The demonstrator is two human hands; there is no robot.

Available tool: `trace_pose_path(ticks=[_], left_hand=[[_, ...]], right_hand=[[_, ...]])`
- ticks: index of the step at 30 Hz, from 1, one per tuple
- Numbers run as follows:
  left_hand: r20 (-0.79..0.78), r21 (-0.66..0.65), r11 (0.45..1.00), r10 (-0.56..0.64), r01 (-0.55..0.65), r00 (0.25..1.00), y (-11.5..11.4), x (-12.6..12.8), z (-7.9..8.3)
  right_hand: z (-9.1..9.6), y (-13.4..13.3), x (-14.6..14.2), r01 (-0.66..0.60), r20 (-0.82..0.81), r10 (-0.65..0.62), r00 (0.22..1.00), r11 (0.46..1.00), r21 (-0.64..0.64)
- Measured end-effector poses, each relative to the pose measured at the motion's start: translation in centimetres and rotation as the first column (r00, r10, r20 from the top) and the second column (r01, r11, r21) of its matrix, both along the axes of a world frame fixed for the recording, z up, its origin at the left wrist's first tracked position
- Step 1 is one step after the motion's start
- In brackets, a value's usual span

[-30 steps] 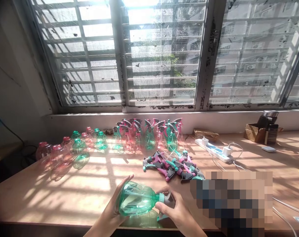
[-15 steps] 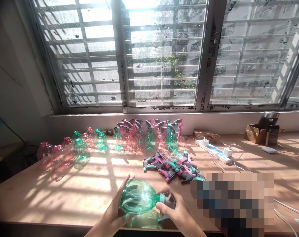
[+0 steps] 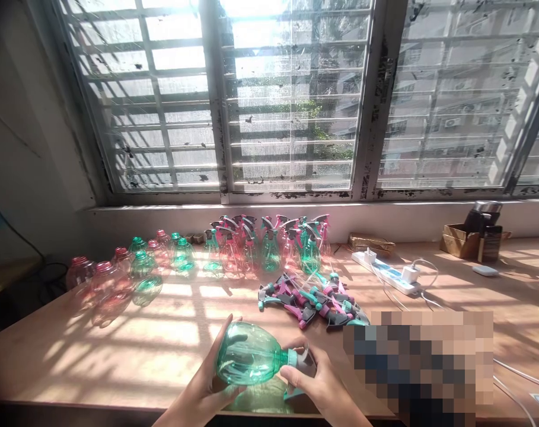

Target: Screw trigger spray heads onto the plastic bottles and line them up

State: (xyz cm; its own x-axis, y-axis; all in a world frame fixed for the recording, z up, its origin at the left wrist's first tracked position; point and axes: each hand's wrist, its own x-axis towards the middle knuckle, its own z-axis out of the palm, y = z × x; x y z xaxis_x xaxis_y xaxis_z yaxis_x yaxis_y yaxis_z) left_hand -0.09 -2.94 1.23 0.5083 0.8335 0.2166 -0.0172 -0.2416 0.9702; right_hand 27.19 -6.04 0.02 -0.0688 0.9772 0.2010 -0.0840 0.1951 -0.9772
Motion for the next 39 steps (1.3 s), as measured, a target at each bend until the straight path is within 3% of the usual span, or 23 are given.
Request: trace_pose_path(ticks=[6,10,16,23,28,32,36,39], left_hand=[[0.047,-0.057,0.998,-0.025,0.028,0.999,-0.5,0.6,1.4],[0.072,-0.081,0.995,-0.060,0.065,0.996,-0.6,0.4,1.3],[-0.019,0.050,0.998,-0.033,0.034,0.999,-0.4,0.2,1.3],[0.008,-0.034,0.999,-0.021,0.021,1.000,-1.1,0.8,2.8],[0.011,-0.075,0.996,-0.037,0.037,0.999,-1.1,0.5,2.5],[-0.049,0.017,1.000,-0.003,0.004,0.999,-0.9,0.5,2.0],[-0.074,0.170,0.981,0.107,-0.093,0.992,-0.8,0.7,1.6],[-0.097,0.164,0.982,0.111,-0.094,0.989,-0.7,0.7,1.6]], right_hand=[[0.1,-0.1,-0.1,0.010,-0.029,-0.010,1.000,1.000,-0.017],[0.2,-0.2,-0.2,-0.006,-0.058,0.006,0.998,1.000,-0.011],[0.4,-0.3,-0.3,0.004,-0.065,-0.005,0.998,1.000,-0.010],[0.4,-0.3,-0.4,0.024,-0.068,-0.026,0.997,0.999,-0.023],[0.6,-0.4,-0.3,0.025,-0.066,-0.027,0.997,0.999,-0.021],[0.7,-0.5,-0.3,0.012,-0.066,-0.015,0.998,0.999,-0.033],[0.4,-0.4,-0.3,0.013,-0.063,-0.015,0.998,1.000,-0.029],[0.2,-0.3,-0.3,0.011,-0.057,-0.012,0.998,1.000,-0.014]])
